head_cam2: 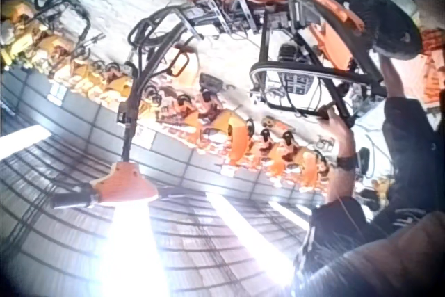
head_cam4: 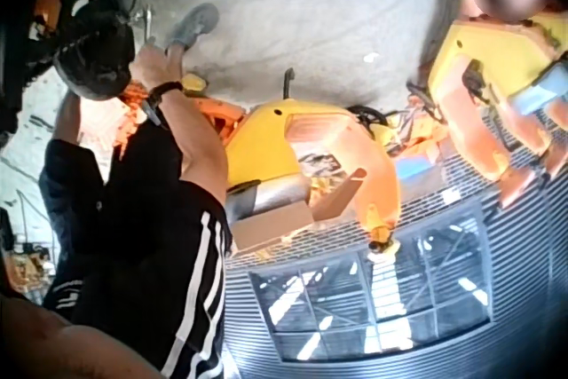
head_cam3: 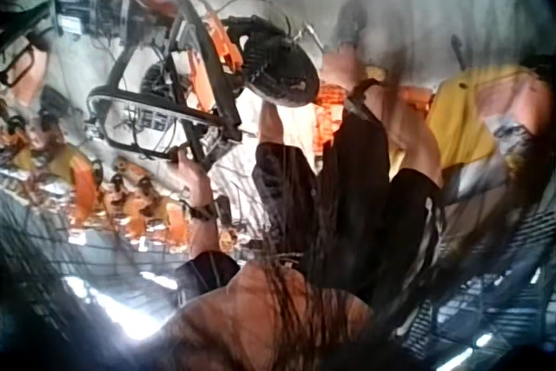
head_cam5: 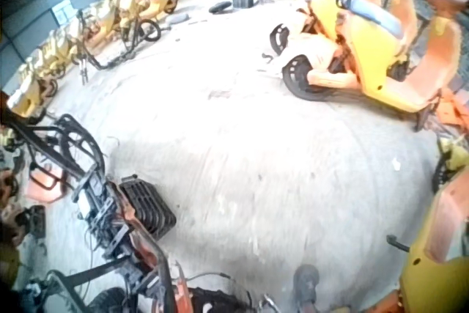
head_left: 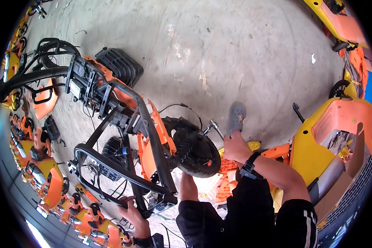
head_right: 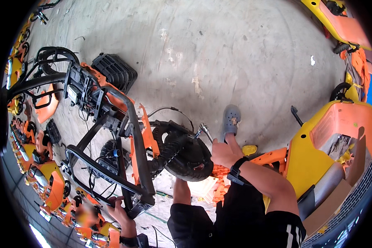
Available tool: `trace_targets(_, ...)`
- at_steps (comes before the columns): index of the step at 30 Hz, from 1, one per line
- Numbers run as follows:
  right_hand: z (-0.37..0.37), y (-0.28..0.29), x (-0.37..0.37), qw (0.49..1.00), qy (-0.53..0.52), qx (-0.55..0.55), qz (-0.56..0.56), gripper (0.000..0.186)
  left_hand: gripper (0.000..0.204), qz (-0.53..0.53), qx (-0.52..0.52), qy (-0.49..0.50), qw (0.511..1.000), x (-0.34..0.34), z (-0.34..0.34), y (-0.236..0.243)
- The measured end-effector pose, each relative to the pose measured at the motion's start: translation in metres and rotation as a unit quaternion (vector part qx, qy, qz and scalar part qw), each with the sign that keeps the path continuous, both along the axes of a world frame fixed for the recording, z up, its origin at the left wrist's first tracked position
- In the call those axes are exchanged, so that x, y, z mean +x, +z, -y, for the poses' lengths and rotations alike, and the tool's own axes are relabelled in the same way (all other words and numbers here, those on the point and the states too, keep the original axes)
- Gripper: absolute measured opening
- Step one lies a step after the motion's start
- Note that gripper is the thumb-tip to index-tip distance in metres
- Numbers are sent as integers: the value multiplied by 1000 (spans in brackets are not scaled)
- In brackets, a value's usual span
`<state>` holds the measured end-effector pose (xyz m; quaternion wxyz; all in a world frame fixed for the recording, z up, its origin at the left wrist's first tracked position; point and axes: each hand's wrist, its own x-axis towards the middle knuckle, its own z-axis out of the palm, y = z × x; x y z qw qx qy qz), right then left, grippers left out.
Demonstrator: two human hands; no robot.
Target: The person is repairing an electric scooter in a workshop. They are seen disassembling a brake assembly, using a wrench to loosen bolts on the front wheel, and handling various scooter parts and tools.
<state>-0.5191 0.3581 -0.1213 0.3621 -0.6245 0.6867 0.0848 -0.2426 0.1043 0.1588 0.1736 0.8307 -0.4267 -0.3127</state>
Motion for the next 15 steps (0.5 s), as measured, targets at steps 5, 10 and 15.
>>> trace_targets(5,-1,12,-7,977,-210,1,48,28,17,-2,3,1,1000,-4,1,2)
trace_targets(10,15,33,-13,967,-250,-35,29,26,19,-31,-2,-3,1000,6,-1,-2)
trace_targets(15,24,38,-11,960,-278,21,10,24,21,-47,4,-19,999,5,0,-1)
